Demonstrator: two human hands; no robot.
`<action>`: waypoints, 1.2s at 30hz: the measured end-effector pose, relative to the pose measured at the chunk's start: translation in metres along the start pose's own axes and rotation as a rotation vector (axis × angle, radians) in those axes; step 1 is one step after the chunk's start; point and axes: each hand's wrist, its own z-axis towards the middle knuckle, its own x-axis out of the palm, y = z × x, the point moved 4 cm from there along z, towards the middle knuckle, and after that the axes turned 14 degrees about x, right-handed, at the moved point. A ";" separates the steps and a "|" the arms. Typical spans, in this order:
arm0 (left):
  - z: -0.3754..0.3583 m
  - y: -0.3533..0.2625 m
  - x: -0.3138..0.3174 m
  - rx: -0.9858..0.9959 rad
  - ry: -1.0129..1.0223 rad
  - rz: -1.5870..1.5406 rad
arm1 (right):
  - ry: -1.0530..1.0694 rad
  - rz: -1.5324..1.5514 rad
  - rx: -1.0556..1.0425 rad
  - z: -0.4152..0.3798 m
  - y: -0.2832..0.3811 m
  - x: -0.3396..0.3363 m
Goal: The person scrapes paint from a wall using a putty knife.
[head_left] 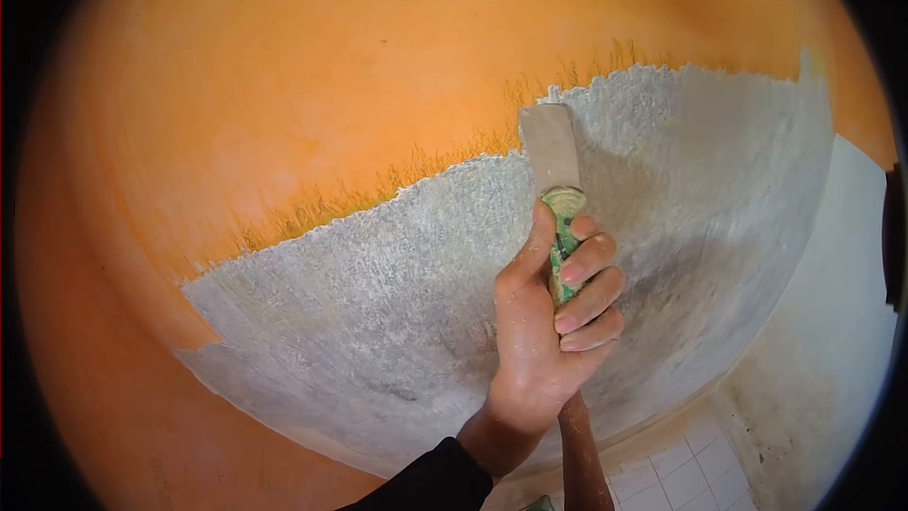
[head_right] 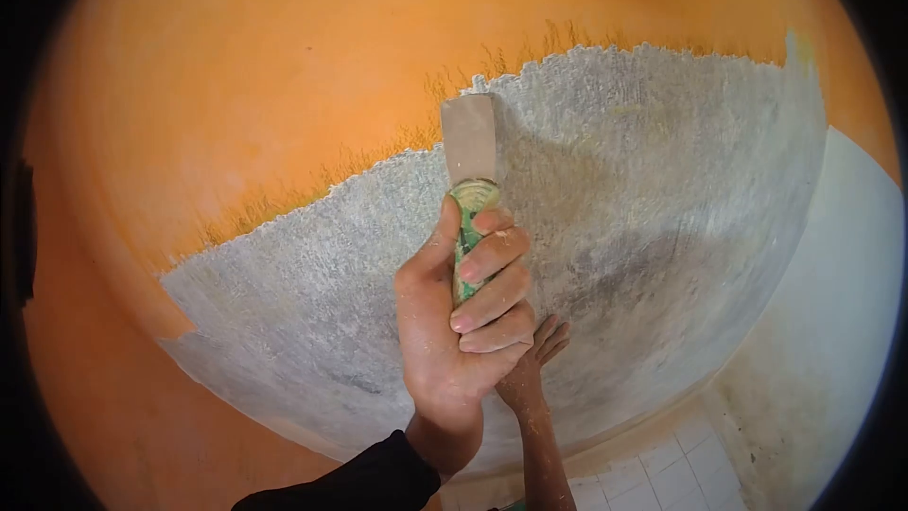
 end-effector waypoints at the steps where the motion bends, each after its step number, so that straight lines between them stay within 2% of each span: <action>1: -0.003 -0.002 -0.008 0.009 0.009 -0.043 | 0.048 0.067 0.021 0.000 -0.003 0.001; 3: -0.011 -0.004 -0.032 0.021 0.034 -0.133 | 0.031 0.049 -0.027 -0.006 -0.020 0.015; 7: 0.029 -0.012 -0.003 -0.011 0.176 -0.053 | 0.044 0.101 -0.052 -0.003 -0.013 0.004; 10: 0.020 -0.004 -0.016 0.043 0.099 0.027 | 0.066 0.092 -0.038 -0.002 -0.014 0.003; 11: 0.003 -0.003 -0.026 0.025 0.031 0.006 | 0.035 0.071 -0.054 -0.002 -0.017 0.008; 14: -0.027 -0.002 -0.058 0.033 0.044 -0.162 | -0.050 0.023 -0.100 0.001 -0.026 0.021; 20: -0.008 -0.009 -0.033 -0.069 0.147 -0.232 | 0.027 0.049 -0.073 -0.002 -0.018 0.010; 23: -0.036 -0.010 -0.043 -0.059 0.082 -0.282 | 0.089 0.040 -0.061 -0.001 -0.032 0.022; 27: -0.009 -0.013 -0.020 -0.061 0.124 -0.190 | 0.062 0.074 -0.103 -0.005 -0.014 0.001; 30: -0.027 -0.009 -0.031 0.010 0.050 -0.204 | 0.041 0.063 -0.098 -0.003 -0.018 0.007; 33: -0.020 -0.012 -0.037 -0.009 0.105 -0.172 | 0.051 0.062 -0.130 0.000 -0.023 0.008; 36: 0.006 -0.007 -0.016 0.004 0.129 -0.077 | 0.205 0.072 0.046 0.001 -0.003 -0.010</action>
